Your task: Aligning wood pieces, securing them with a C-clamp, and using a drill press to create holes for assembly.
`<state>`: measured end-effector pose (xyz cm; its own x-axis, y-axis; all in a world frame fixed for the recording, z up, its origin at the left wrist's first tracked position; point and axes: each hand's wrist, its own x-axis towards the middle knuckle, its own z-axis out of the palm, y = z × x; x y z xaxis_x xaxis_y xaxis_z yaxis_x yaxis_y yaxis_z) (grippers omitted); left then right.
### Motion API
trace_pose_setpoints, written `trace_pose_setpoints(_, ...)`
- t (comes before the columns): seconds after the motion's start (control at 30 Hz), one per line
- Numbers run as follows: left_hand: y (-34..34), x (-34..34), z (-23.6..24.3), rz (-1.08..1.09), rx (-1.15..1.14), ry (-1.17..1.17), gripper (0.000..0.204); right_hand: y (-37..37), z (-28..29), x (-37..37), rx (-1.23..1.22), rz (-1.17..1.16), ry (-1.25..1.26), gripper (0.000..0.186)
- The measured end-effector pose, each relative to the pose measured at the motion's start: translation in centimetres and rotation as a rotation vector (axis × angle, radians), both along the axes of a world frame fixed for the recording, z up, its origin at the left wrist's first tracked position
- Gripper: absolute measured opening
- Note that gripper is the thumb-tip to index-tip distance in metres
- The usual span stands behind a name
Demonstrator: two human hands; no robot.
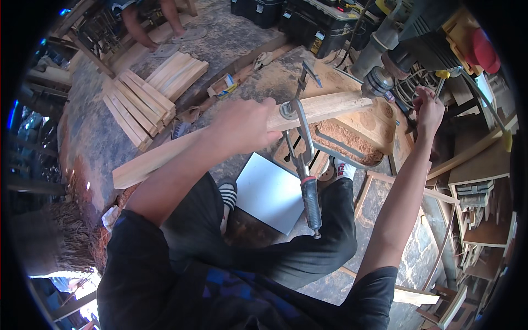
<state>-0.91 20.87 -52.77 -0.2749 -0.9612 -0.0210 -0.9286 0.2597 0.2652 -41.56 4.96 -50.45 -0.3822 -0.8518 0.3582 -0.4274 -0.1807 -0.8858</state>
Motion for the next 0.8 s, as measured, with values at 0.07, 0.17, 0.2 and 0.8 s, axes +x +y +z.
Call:
trace_pose_setpoints(0.07,0.0,0.0,-0.1,0.000,-0.004,-0.001,0.049,-1.1,-0.3,-0.6,-0.006,-0.009,0.017,0.020)
trace_pose_setpoints(0.17,-0.1,0.0,-0.2,-0.007,-0.009,0.002,0.049,-3.1,-0.6,-1.7,-0.042,-0.076,0.110,0.024)
trace_pose_setpoints(0.2,-0.1,0.0,-0.2,-0.010,-0.011,0.001,0.049,-3.8,-0.5,-2.1,-0.033,-0.113,0.156,0.027)
trace_pose_setpoints(0.8,0.5,-0.1,0.6,0.000,0.030,0.010,0.051,-1.1,0.0,-0.1,0.095,-0.316,0.489,0.041)
